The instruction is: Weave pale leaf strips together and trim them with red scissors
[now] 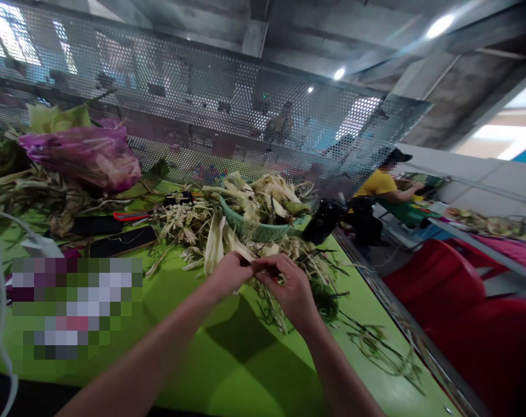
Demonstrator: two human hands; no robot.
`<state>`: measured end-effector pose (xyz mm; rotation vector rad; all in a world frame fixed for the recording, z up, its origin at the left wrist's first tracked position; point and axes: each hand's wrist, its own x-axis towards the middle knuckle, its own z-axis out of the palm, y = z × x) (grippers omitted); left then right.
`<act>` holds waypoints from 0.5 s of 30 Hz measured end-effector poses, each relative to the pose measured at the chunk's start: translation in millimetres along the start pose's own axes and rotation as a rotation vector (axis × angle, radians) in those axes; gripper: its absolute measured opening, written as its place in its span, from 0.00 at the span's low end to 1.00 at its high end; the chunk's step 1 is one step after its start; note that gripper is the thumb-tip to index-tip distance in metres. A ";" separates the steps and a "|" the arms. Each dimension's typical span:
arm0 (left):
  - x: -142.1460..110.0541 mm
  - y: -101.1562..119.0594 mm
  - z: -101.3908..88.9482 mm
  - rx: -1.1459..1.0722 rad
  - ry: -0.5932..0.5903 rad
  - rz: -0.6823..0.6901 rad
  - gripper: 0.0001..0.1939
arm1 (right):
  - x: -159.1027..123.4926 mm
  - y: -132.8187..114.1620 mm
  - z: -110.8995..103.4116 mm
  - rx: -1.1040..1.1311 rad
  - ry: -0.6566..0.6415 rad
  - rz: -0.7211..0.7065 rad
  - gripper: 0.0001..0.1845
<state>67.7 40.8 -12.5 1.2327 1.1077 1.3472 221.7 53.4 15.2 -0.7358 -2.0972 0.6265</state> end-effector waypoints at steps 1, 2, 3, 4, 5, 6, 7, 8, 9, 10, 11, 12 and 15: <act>-0.5 1.1 0.2 -0.027 -0.004 0.001 0.07 | 0.0 0.8 1.3 0.008 0.017 0.002 0.07; -1.3 2.6 0.3 -0.050 0.000 -0.005 0.07 | -0.1 1.7 2.3 0.014 0.034 0.009 0.06; -2.2 4.3 0.5 -0.069 0.003 -0.021 0.07 | -0.2 2.7 3.1 0.018 0.055 0.020 0.06; -3.2 6.2 0.8 -0.085 0.000 -0.045 0.06 | -0.4 3.7 3.6 0.021 0.079 0.036 0.07; -4.1 7.9 1.2 -0.099 -0.008 -0.072 0.06 | -0.5 4.7 3.9 0.025 0.102 0.054 0.07; -4.9 9.4 1.8 -0.112 -0.017 -0.098 0.06 | -0.6 5.5 4.0 0.028 0.118 0.070 0.08; -5.5 10.5 2.5 -0.124 -0.022 -0.119 0.06 | -0.7 6.4 4.0 0.028 0.125 0.082 0.08; -6.1 11.4 3.2 -0.134 -0.017 -0.133 0.06 | -0.8 7.2 4.0 0.023 0.124 0.089 0.08; -6.5 12.0 3.8 -0.145 -0.010 -0.143 0.06 | -1.0 8.1 4.1 0.015 0.125 0.094 0.07; -6.8 12.5 4.4 -0.156 -0.005 -0.144 0.07 | -1.1 9.1 4.4 0.015 0.131 0.105 0.07; -7.0 12.9 4.8 -0.165 -0.011 -0.138 0.07 | -1.3 10.3 4.8 0.030 0.144 0.127 0.07; -7.2 13.1 5.2 -0.169 -0.031 -0.123 0.07 | -1.5 11.6 5.4 0.062 0.161 0.159 0.07; -7.4 13.4 6.2 -0.160 -0.100 -0.031 0.08 | -2.1 15.2 7.9 0.196 0.217 0.268 0.09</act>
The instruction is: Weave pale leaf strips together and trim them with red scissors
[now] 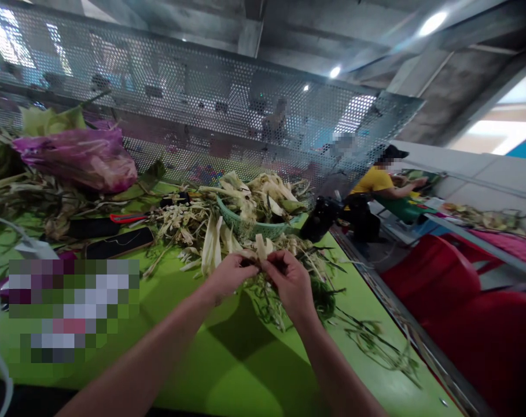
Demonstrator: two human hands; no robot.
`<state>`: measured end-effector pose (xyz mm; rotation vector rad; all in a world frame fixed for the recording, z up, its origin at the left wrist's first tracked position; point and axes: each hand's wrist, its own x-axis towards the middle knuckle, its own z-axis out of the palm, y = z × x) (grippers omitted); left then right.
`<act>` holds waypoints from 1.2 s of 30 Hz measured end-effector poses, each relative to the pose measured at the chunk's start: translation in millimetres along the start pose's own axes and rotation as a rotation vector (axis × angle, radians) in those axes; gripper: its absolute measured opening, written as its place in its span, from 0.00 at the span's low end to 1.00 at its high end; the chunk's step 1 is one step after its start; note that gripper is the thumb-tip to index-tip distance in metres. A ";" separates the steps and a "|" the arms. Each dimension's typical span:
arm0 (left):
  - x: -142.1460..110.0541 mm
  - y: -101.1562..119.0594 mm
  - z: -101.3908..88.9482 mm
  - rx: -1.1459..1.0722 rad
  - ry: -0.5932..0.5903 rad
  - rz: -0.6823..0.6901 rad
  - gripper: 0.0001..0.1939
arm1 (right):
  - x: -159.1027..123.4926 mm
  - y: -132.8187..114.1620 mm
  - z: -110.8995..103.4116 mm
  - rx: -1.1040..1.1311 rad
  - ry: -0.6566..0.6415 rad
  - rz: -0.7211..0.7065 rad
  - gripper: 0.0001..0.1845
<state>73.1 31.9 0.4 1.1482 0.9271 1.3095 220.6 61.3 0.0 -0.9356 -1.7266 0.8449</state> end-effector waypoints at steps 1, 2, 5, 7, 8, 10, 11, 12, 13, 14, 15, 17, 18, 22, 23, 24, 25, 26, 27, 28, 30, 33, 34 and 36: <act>0.0 -0.2 0.5 0.010 -0.007 0.027 0.08 | -0.1 0.8 0.6 0.028 0.011 0.023 0.09; 0.0 -0.6 1.1 0.020 -0.008 0.045 0.08 | -0.2 1.1 1.2 0.043 0.022 0.036 0.10; -0.3 -1.7 3.5 0.052 -0.033 0.050 0.09 | -0.6 -0.5 2.3 0.069 0.038 0.063 0.09; -0.8 -1.8 5.3 0.071 -0.057 0.045 0.09 | -0.9 -2.5 2.4 0.093 0.051 0.089 0.10; -1.2 -1.6 6.1 0.079 -0.049 0.048 0.10 | -1.0 -3.3 2.3 0.100 0.057 0.103 0.10; -1.8 -0.9 7.0 0.097 0.017 0.068 0.10 | -0.9 -4.1 1.8 0.096 0.071 0.123 0.10; -2.0 -0.5 7.0 0.103 0.055 0.073 0.10 | -0.8 -4.0 1.6 0.090 0.071 0.126 0.10; -2.2 0.1 6.9 0.100 0.089 0.067 0.10 | -0.6 -3.6 1.5 0.091 0.064 0.127 0.11; -2.3 0.7 6.6 0.089 0.117 0.052 0.10 | -0.4 -2.9 1.6 0.103 0.051 0.126 0.11; -2.4 1.5 6.3 0.069 0.140 0.029 0.10 | -0.2 -1.9 1.8 0.127 0.039 0.121 0.11; -2.4 2.3 5.9 0.048 0.161 0.004 0.09 | 0.0 -0.8 2.2 0.156 0.031 0.112 0.10; -2.6 3.7 5.4 0.020 0.200 -0.031 0.08 | 0.2 1.5 3.2 0.208 0.022 0.087 0.09; -2.7 4.1 5.1 0.017 0.211 -0.038 0.08 | 0.3 2.3 3.8 0.227 0.018 0.078 0.08; -3.7 1.8 4.5 0.069 0.223 -0.038 0.10 | -0.2 0.4 6.0 0.281 -0.011 0.096 0.07; -4.3 0.9 4.6 0.088 0.234 -0.039 0.11 | -0.4 -1.3 6.6 0.291 -0.018 0.109 0.07; -4.9 0.2 4.8 0.104 0.253 -0.041 0.12 | -0.7 -3.4 7.2 0.302 -0.022 0.123 0.07; -5.5 -0.2 5.2 0.113 0.275 -0.044 0.13 | -0.9 -5.5 7.8 0.318 -0.026 0.143 0.08; -6.2 -0.1 5.6 0.115 0.294 -0.043 0.13 | -1.1 -7.4 8.3 0.337 -0.030 0.167 0.09; -6.7 0.4 5.8 0.111 0.308 -0.038 0.14 | -1.3 -8.9 8.5 0.362 -0.036 0.196 0.10; -7.1 1.3 5.9 0.107 0.317 -0.025 0.14 | -1.4 -9.8 8.5 0.391 -0.043 0.229 0.10; -7.3 4.0 5.5 0.101 0.315 -0.002 0.13 | -1.5 -9.5 7.9 0.443 -0.076 0.304 0.11; -6.8 7.6 4.5 0.054 0.258 0.011 0.11 | -0.7 -4.4 7.1 0.540 -0.129 0.417 0.11; -6.6 8.1 4.4 0.032 0.227 0.006 0.10 | -0.2 -2.0 7.3 0.594 -0.125 0.446 0.11; -6.1 7.3 5.0 -0.006 0.167 -0.010 0.10 | 1.4 2.6 8.5 0.723 -0.079 0.489 0.11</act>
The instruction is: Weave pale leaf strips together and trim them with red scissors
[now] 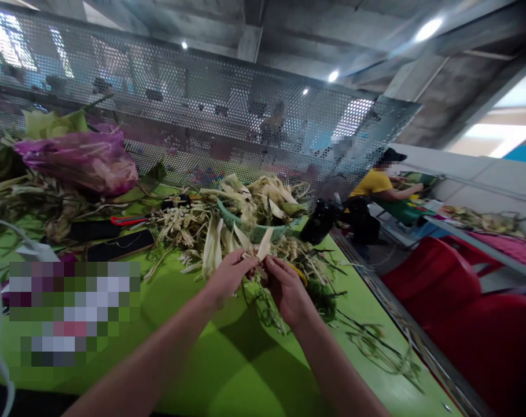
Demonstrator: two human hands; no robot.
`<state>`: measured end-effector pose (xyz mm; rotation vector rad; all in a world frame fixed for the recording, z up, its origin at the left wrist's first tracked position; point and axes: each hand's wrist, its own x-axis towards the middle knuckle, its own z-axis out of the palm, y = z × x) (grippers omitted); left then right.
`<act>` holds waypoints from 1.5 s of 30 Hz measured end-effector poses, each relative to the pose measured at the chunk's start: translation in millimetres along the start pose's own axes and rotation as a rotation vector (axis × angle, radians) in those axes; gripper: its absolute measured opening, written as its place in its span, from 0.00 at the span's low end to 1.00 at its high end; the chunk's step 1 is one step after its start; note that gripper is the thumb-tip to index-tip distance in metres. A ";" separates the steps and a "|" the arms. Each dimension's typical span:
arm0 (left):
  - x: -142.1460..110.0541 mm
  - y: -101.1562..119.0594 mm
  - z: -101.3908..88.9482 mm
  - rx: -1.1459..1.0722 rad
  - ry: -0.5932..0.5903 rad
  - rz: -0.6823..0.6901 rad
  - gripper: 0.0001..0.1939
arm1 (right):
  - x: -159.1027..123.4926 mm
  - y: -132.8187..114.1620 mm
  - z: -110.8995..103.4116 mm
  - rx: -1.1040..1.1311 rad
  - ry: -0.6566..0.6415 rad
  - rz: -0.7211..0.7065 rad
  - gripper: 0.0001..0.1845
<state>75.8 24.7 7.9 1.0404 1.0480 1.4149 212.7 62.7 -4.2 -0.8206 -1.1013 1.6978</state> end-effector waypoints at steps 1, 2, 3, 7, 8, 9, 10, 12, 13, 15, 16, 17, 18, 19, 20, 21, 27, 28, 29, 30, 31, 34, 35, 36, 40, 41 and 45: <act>0.2 -1.1 0.5 -0.006 -0.020 -0.010 0.11 | 1.8 1.4 -0.6 0.065 0.020 -0.001 0.11; 0.4 -2.6 1.0 -0.010 -0.027 -0.017 0.11 | 3.3 2.4 -1.0 0.115 0.045 -0.008 0.12; 0.7 -4.2 1.3 -0.014 -0.023 -0.026 0.11 | 4.4 3.2 -1.2 0.144 0.070 -0.017 0.12; 2.6 -9.4 0.5 -0.046 0.044 -0.073 0.12 | 2.0 1.6 -0.3 -0.003 0.139 -0.148 0.11; 3.3 -10.4 -0.2 -0.045 0.056 -0.084 0.12 | -0.3 0.1 0.3 -0.096 0.139 -0.212 0.10; 4.1 -11.2 -1.1 -0.030 0.062 -0.090 0.11 | -2.9 -1.8 1.1 -0.204 0.133 -0.291 0.09; 5.0 -12.1 -2.1 -0.002 0.066 -0.092 0.12 | -5.7 -3.9 2.0 -0.323 0.126 -0.382 0.07; 6.9 -13.9 -4.0 0.095 0.062 -0.085 0.12 | -10.4 -8.6 3.6 -0.568 0.106 -0.570 0.04; 7.7 -14.8 -4.8 0.158 0.050 -0.074 0.11 | -11.9 -10.9 4.1 -0.678 0.092 -0.655 0.02; 8.8 -16.3 -5.9 0.284 0.006 -0.030 0.09 | -12.9 -14.7 3.9 -0.838 0.036 -0.778 0.02; 8.8 -16.7 -6.3 0.342 -0.026 -0.006 0.08 | -12.4 -15.9 3.3 -0.881 0.000 -0.810 0.04; 8.5 -16.8 -6.6 0.397 -0.062 0.018 0.08 | -11.5 -16.6 2.3 -0.905 -0.036 -0.822 0.05; 7.8 -16.4 -6.8 0.449 -0.100 0.036 0.08 | -10.3 -16.9 1.1 -0.917 -0.068 -0.817 0.05; 6.8 -15.6 -7.0 0.495 -0.140 0.046 0.09 | -9.0 -16.7 -0.2 -0.922 -0.096 -0.798 0.05; 5.6 -14.3 -7.1 0.537 -0.179 0.049 0.10 | -7.9 -16.2 -1.5 -0.918 -0.113 -0.773 0.05; 4.3 -12.7 -7.2 0.570 -0.219 0.050 0.11 | -7.0 -15.6 -2.5 -0.905 -0.113 -0.744 0.04; -3.0 -2.0 -6.2 0.577 -0.324 0.092 0.16 | -4.8 -13.5 -3.2 -0.698 0.030 -0.485 0.08; -3.8 -1.1 -5.8 0.566 -0.330 0.085 0.17 | -4.5 -13.4 -2.8 -0.661 0.036 -0.449 0.10; -4.3 -0.3 -5.4 0.554 -0.335 0.079 0.18 | -4.1 -13.3 -2.4 -0.622 0.039 -0.421 0.11; -4.8 0.4 -5.0 0.539 -0.339 0.076 0.19 | -3.8 -13.2 -2.0 -0.581 0.039 -0.396 0.12; -5.2 1.1 -4.7 0.521 -0.345 0.079 0.20 | -3.5 -13.0 -1.6 -0.533 0.039 -0.371 0.13; -6.2 3.7 -4.3 0.454 -0.367 0.110 0.20 | -3.4 -12.7 -0.6 -0.362 0.030 -0.296 0.13; -6.3 4.4 -4.3 0.434 -0.370 0.116 0.20 | -3.6 -12.8 -0.4 -0.306 0.022 -0.270 0.12; -6.3 4.8 -4.3 0.420 -0.368 0.116 0.19 | -3.8 -13.0 -0.3 -0.261 0.011 -0.244 0.12; -4.6 3.0 -4.4 0.366 -0.359 0.065 0.13 | -4.3 -14.5 -1.6 -0.196 -0.017 -0.152 0.16; -4.0 2.0 -4.4 0.346 -0.361 0.043 0.11 | -4.3 -14.8 -2.1 -0.190 -0.010 -0.141 0.16; -1.8 -1.4 -3.8 0.225 -0.300 -0.073 0.08 | -4.5 -16.7 -2.0 -0.109 -0.009 -0.143 0.11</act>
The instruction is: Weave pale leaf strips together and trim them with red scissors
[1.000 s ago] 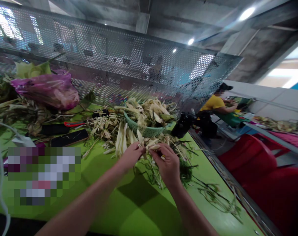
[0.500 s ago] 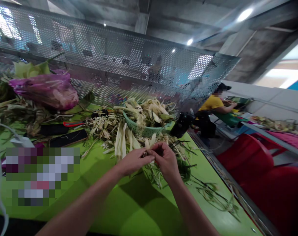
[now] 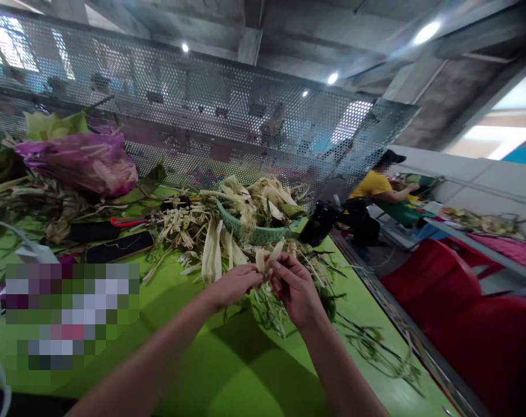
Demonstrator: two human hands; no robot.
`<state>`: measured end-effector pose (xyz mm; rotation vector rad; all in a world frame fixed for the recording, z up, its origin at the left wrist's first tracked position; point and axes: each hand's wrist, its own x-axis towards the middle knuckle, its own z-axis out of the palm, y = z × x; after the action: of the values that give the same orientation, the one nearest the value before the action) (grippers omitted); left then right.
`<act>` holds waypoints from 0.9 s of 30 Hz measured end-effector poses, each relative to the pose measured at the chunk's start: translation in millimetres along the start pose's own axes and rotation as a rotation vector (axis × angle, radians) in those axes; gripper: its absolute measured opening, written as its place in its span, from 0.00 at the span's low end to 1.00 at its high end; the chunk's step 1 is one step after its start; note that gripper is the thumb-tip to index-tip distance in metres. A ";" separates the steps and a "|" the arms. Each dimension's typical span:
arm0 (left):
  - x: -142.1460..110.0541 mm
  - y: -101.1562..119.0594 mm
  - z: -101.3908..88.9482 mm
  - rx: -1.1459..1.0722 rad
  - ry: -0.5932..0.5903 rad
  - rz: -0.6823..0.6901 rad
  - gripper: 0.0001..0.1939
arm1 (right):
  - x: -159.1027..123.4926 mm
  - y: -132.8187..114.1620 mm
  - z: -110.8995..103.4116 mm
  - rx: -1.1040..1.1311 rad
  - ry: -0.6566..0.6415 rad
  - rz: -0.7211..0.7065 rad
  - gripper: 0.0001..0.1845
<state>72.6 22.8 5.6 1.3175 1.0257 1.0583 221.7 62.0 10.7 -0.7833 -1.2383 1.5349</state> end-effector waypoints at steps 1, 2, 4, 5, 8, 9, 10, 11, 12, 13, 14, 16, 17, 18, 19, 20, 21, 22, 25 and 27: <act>0.5 -0.2 0.4 -0.046 0.026 -0.022 0.08 | -0.3 -0.9 0.4 0.027 -0.015 -0.006 0.10; 0.9 0.0 1.0 -0.092 0.054 -0.033 0.08 | -0.8 -2.0 0.9 0.050 -0.033 -0.010 0.08; 1.7 0.5 2.5 -0.148 0.069 -0.085 0.07 | -1.8 -3.9 1.1 0.101 -0.037 -0.013 0.08; 2.3 0.4 3.4 -0.171 0.060 -0.116 0.07 | -2.2 -4.5 0.8 0.120 -0.042 -0.018 0.07; 5.3 -3.3 6.0 -0.208 0.085 -0.126 0.06 | -2.0 -4.9 -0.8 0.113 -0.059 -0.049 0.07; 6.7 -5.9 6.5 -0.214 0.093 -0.093 0.07 | -1.8 -4.9 -1.1 0.094 -0.063 -0.068 0.07; 8.3 -8.9 6.8 -0.202 0.088 -0.073 0.08 | -1.7 -5.0 -1.4 0.060 -0.076 -0.087 0.08; 9.8 -12.1 6.6 -0.185 0.081 -0.062 0.08 | -1.9 -5.4 -1.4 0.019 -0.089 -0.103 0.08; 11.1 -15.1 6.1 -0.168 0.087 -0.062 0.09 | -2.4 -6.1 -1.3 -0.028 -0.101 -0.115 0.09; 12.1 -17.7 5.2 -0.141 0.097 -0.074 0.09 | -3.4 -7.2 -1.1 -0.082 -0.113 -0.117 0.09; 12.6 -19.6 3.9 -0.091 0.084 -0.075 0.09 | -4.6 -8.4 -0.8 -0.138 -0.117 -0.115 0.09; 12.7 -21.2 0.3 0.041 0.077 -0.017 0.09 | -6.9 -11.0 -0.1 -0.264 -0.125 -0.093 0.08; 12.6 -21.0 -1.8 0.130 0.065 -0.003 0.10 | -7.4 -11.9 0.2 -0.322 -0.119 -0.099 0.08; 12.4 -20.2 -4.1 0.213 0.061 0.022 0.10 | -7.3 -12.3 0.3 -0.380 -0.135 -0.106 0.07; 12.4 -19.1 -6.3 0.293 0.070 0.060 0.09 | -6.7 -12.2 0.4 -0.422 -0.141 -0.132 0.07; 12.3 -17.6 -8.2 0.363 0.081 0.090 0.08 | -5.9 -11.7 0.5 -0.462 -0.161 -0.158 0.06; 12.2 -16.0 -9.8 0.419 0.089 0.092 0.08 | -5.0 -10.8 0.5 -0.486 -0.166 -0.180 0.06; 12.0 -14.3 -11.0 0.465 0.092 0.079 0.08 | -4.4 -9.9 0.4 -0.491 -0.162 -0.184 0.06; 10.1 -9.6 -12.4 0.535 0.098 0.070 0.08 | -3.8 -8.1 -0.3 -0.471 -0.144 -0.158 0.07; 8.5 -7.7 -12.4 0.567 0.102 0.087 0.08 | -3.6 -8.4 -1.4 -0.482 -0.144 -0.163 0.07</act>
<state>62.4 34.0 -2.0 1.7863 1.4226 0.9376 226.5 59.1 17.9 -0.8593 -1.7701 1.1883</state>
